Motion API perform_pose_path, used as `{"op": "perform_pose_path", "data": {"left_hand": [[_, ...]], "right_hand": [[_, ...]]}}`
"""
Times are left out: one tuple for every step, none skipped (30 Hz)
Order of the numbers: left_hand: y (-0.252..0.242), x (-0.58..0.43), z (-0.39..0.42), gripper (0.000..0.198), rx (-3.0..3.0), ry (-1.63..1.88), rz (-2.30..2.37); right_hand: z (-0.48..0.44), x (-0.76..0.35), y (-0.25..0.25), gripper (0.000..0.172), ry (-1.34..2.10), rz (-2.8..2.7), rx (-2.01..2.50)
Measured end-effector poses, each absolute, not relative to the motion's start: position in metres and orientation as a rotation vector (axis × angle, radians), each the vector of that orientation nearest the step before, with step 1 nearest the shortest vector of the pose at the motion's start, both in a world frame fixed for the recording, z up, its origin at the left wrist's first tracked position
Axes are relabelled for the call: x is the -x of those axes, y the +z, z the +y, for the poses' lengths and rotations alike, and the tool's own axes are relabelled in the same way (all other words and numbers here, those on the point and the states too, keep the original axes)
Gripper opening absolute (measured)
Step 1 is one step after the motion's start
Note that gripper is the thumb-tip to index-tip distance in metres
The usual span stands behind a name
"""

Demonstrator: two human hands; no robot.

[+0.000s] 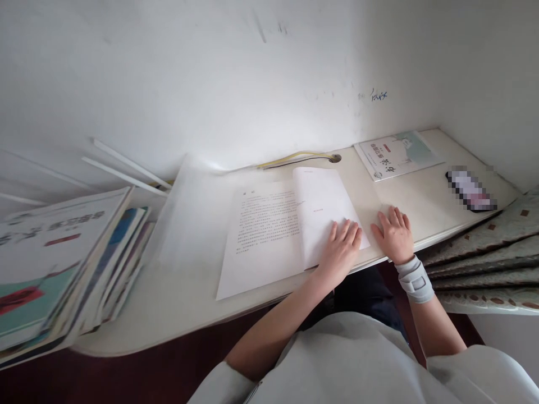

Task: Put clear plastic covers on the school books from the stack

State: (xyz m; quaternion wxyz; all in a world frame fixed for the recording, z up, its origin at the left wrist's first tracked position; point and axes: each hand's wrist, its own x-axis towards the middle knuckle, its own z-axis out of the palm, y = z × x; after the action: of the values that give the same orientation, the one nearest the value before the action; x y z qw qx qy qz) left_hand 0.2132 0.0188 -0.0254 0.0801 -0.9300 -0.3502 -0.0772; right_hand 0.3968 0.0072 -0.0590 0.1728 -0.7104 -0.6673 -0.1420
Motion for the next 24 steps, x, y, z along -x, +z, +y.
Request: {"op": "perform_pose_path", "data": {"left_hand": [[-0.025, -0.211, 0.019, 0.04, 2.777, -0.226, -1.057], [-0.025, -0.208, 0.019, 0.04, 2.772, -0.219, -1.07], [-0.024, -0.205, 0.019, 0.039, 2.766, -0.214, -1.087], [-0.024, -0.202, 0.019, 0.038, 2.759, -0.214, -1.109], [-0.024, -0.199, 0.019, 0.038, 2.752, -0.22, -1.131], [-0.024, -0.198, 0.019, 0.037, 2.746, -0.231, -1.149], [-0.025, -0.197, 0.018, 0.037, 2.74, -0.246, -1.161], [-0.026, -0.196, 0.018, 0.036, 2.734, -0.264, -1.169], [-0.026, -0.197, 0.017, 0.036, 2.729, -0.281, -1.175], [-0.027, -0.197, 0.017, 0.036, 2.726, -0.294, -1.181], [-0.027, -0.198, 0.016, 0.036, 2.725, -0.303, -1.189], [-0.028, -0.199, 0.016, 0.036, 2.727, -0.306, -1.195], [-0.028, -0.2, 0.016, 0.037, 2.731, -0.305, -1.199], [-0.028, -0.201, 0.016, 0.037, 2.737, -0.301, -1.197], [-0.029, -0.202, 0.017, 0.037, 2.743, -0.298, -1.196], [-0.029, -0.204, 0.017, 0.038, 2.75, -0.297, -1.194], [-0.03, -0.205, 0.018, 0.038, 2.757, -0.297, -1.19], [-0.03, -0.206, 0.018, 0.038, 2.762, -0.3, -1.191], [-0.031, -0.207, 0.019, 0.039, 2.764, -0.303, -1.192], [-0.031, -0.209, 0.019, 0.039, 2.764, -0.303, -1.194], [-0.032, -0.21, 0.019, 0.039, 2.761, -0.301, -1.195], [-0.032, -0.211, 0.02, 0.039, 2.755, -0.3, -1.195], [-0.032, -0.212, 0.02, 0.039, 2.748, -0.297, -1.193], [-0.032, -0.213, 0.02, 0.039, 2.742, -0.294, -1.189]], "right_hand": [[0.007, -0.396, -0.058, 0.043, -0.408, -1.896, 2.022], [0.006, -0.396, -0.056, 0.044, -0.419, -1.905, 2.024], [0.005, -0.394, -0.054, 0.044, -0.429, -1.922, 2.016], [0.003, -0.392, -0.052, 0.044, -0.434, -1.95, 1.997], [0.002, -0.39, -0.051, 0.045, -0.427, -1.985, 1.968], [0.0, -0.387, -0.05, 0.045, -0.403, -2.024, 1.932], [-0.001, -0.384, -0.051, 0.045, -0.369, -2.056, 1.899], [-0.002, -0.38, -0.051, 0.046, -0.335, -2.074, 1.876], [-0.003, -0.377, -0.053, 0.048, -0.305, -2.08, 1.864], [-0.003, -0.375, -0.055, 0.049, -0.282, -2.078, 1.862], [-0.003, -0.373, -0.056, 0.05, -0.265, -2.071, 1.865], [-0.003, -0.372, -0.058, 0.051, -0.252, -2.064, 1.87], [-0.003, -0.371, -0.059, 0.05, -0.239, -2.058, 1.873], [-0.003, -0.371, -0.06, 0.048, -0.225, -2.057, 1.872], [-0.003, -0.371, -0.06, 0.046, -0.212, -2.058, 1.869], [-0.002, -0.371, -0.06, 0.044, -0.2, -2.058, 1.862], [-0.002, -0.371, -0.059, 0.043, -0.188, -2.057, 1.855], [-0.002, -0.371, -0.059, 0.041, -0.177, -2.054, 1.846], [-0.002, -0.371, -0.058, 0.04, -0.169, -2.049, 1.839], [-0.003, -0.37, -0.057, 0.04, -0.164, -2.043, 1.834], [-0.003, -0.37, -0.057, 0.04, -0.164, -2.035, 1.832], [-0.003, -0.369, -0.056, 0.04, -0.167, -2.031, 1.833], [-0.004, -0.369, -0.055, 0.04, -0.173, -2.029, 1.834], [-0.004, -0.368, -0.055, 0.039, -0.179, -2.029, 1.836]]}}
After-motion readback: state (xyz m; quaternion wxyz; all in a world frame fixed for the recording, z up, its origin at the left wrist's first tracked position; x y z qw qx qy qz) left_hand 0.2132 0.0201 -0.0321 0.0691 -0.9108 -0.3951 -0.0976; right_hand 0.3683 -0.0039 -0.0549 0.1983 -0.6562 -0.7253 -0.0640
